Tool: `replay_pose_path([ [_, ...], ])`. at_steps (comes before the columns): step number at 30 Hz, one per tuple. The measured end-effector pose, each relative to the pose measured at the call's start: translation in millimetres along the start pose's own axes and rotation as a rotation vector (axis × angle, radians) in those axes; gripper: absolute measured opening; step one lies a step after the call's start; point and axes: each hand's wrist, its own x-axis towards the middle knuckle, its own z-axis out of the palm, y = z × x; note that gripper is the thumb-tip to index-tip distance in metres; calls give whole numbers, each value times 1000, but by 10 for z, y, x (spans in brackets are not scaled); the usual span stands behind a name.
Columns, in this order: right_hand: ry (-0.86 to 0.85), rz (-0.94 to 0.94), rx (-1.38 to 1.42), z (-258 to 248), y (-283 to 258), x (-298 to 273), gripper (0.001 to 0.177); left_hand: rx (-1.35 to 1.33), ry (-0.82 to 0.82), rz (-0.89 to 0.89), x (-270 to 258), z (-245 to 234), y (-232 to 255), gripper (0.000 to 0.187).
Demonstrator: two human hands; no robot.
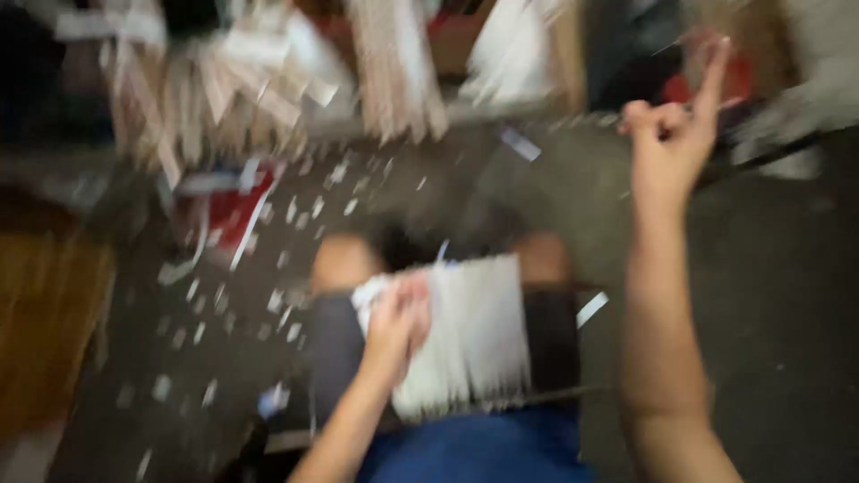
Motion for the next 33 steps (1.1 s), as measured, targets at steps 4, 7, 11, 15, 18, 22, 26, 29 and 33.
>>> replay_pose_path([
  [4,-512,231,96,343,-1242,-939,14,-880,64,121,-7,46,636,29],
  [7,-782,225,259,585,-1541,-1445,18,-943,6,475,-4,139,824,31],
  [11,-856,315,298,781,-1768,-1580,25,-607,105,586,-136,188,889,39],
  [15,-846,163,36,935,-1692,-1702,13,-226,240,664,-226,156,881,34],
  [18,-836,164,34,939,-1686,-1686,18,-209,298,636,-127,20,747,39],
  [22,-900,188,-44,884,-1733,-1674,17,-246,134,435,-142,-145,676,50],
  [26,-850,356,203,909,-1519,-1695,13,-331,61,407,-182,-153,633,45],
  [29,-711,441,204,724,-1128,-1814,20,22,59,354,-142,-181,430,14],
  [33,-714,484,152,549,-959,-1783,27,538,-105,284,-30,-87,4,14],
])
